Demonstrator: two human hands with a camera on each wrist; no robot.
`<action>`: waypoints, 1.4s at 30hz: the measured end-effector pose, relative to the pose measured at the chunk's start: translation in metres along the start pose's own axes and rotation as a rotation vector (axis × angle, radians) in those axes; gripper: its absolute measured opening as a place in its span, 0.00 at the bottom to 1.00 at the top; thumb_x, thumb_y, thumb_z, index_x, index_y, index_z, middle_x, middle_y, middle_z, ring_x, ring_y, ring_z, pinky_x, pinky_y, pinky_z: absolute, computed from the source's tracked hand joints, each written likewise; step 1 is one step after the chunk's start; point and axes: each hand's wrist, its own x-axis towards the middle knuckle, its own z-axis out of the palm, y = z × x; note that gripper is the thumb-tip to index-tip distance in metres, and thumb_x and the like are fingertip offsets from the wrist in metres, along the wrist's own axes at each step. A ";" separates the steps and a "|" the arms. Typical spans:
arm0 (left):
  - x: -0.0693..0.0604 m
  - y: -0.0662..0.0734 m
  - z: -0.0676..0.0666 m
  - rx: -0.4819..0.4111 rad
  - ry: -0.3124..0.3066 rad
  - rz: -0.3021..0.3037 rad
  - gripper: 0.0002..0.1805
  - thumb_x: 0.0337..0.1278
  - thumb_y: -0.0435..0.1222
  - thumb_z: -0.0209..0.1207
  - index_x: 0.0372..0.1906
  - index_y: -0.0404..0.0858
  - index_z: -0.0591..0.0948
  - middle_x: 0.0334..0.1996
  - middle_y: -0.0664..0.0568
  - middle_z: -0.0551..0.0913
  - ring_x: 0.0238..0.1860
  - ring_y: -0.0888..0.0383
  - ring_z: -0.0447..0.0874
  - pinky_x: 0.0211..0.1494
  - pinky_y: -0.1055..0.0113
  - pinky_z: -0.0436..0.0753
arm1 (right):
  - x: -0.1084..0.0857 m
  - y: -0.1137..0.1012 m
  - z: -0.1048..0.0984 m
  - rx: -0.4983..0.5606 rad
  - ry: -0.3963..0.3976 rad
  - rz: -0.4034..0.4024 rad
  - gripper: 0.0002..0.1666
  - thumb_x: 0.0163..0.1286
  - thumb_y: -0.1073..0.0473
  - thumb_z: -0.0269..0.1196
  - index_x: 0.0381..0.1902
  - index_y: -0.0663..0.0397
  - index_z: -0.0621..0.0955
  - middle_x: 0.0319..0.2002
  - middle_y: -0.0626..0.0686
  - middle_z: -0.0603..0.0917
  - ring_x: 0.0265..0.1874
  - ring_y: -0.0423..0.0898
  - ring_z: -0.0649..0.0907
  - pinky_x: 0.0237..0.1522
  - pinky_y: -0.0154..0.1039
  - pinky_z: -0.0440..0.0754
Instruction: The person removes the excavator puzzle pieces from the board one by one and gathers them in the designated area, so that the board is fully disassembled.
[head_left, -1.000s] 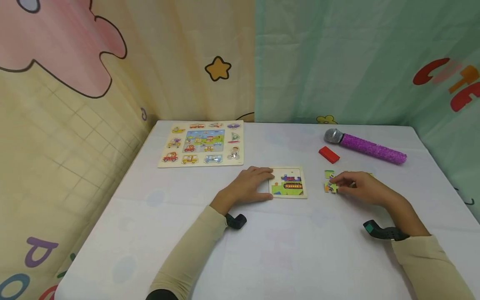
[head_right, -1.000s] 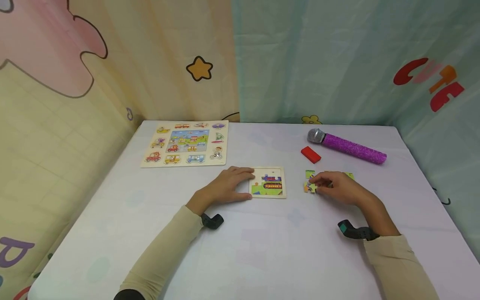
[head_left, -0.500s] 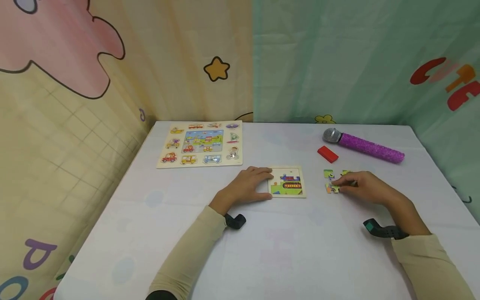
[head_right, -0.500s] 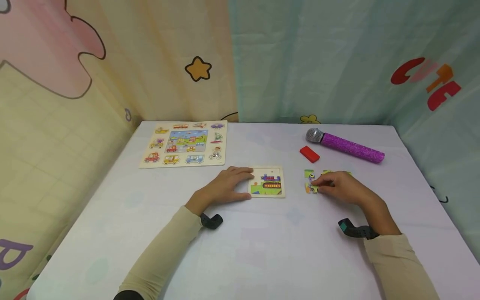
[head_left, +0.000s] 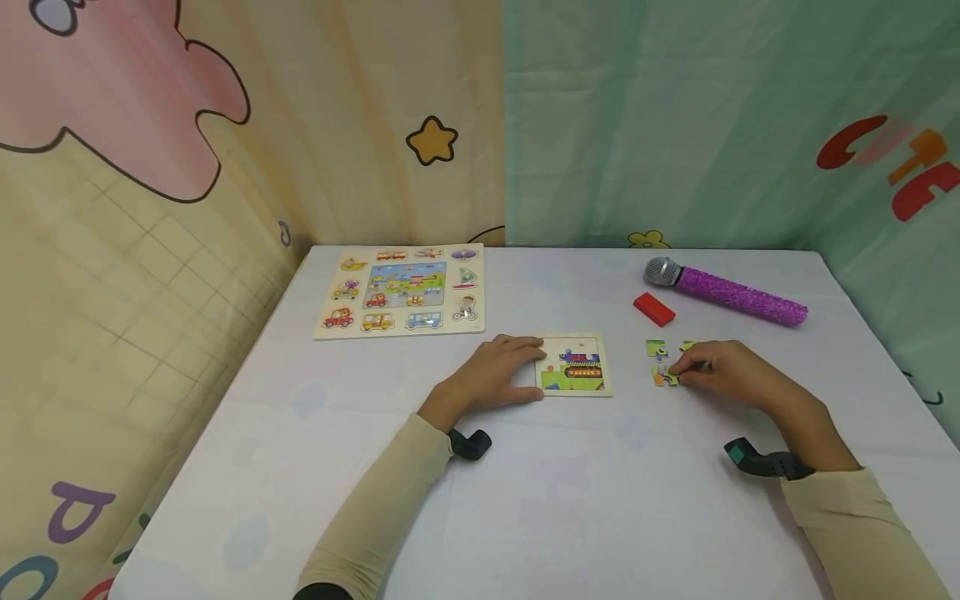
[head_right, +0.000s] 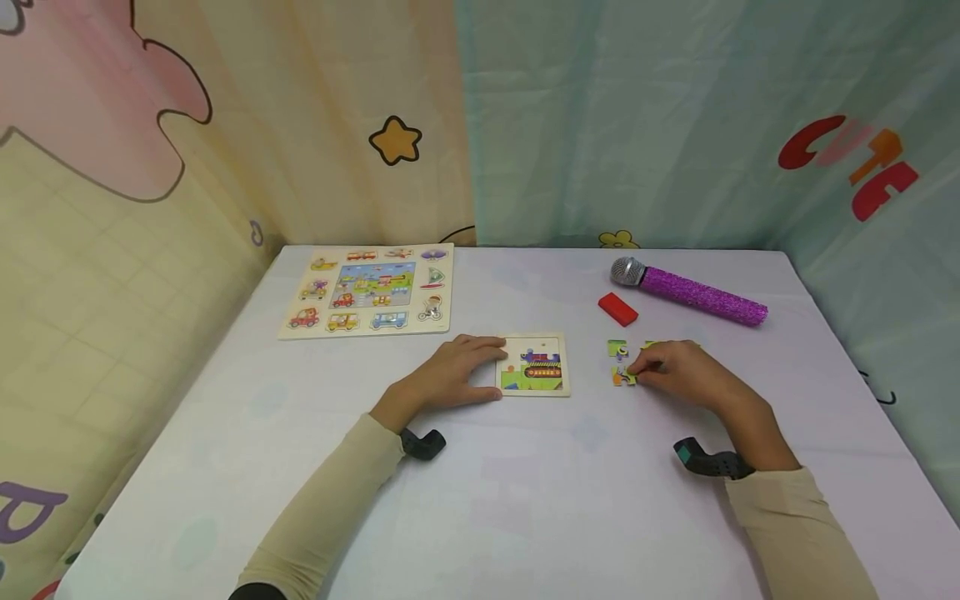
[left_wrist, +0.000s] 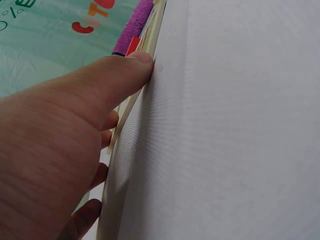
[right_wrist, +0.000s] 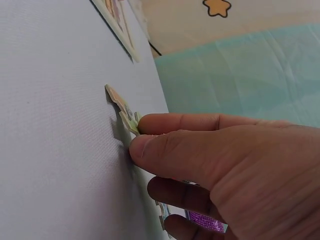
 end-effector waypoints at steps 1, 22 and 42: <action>0.000 0.000 0.000 -0.003 0.001 -0.001 0.37 0.63 0.59 0.63 0.72 0.48 0.72 0.76 0.58 0.63 0.73 0.53 0.61 0.70 0.54 0.63 | 0.000 0.000 0.000 -0.001 -0.004 -0.002 0.10 0.61 0.70 0.72 0.39 0.51 0.90 0.42 0.53 0.89 0.51 0.62 0.84 0.53 0.61 0.79; -0.002 0.002 -0.002 -0.014 -0.008 -0.010 0.36 0.63 0.58 0.63 0.72 0.48 0.72 0.76 0.58 0.63 0.73 0.54 0.60 0.71 0.54 0.63 | 0.003 -0.009 0.002 -0.155 -0.017 -0.019 0.10 0.60 0.69 0.73 0.39 0.52 0.90 0.41 0.52 0.89 0.47 0.59 0.85 0.50 0.59 0.80; -0.002 0.002 -0.002 -0.016 0.002 -0.001 0.36 0.63 0.58 0.63 0.72 0.47 0.72 0.76 0.58 0.63 0.73 0.54 0.60 0.71 0.53 0.63 | 0.021 -0.024 0.008 0.074 -0.032 -0.122 0.17 0.65 0.61 0.72 0.51 0.56 0.84 0.44 0.45 0.86 0.44 0.45 0.82 0.47 0.48 0.83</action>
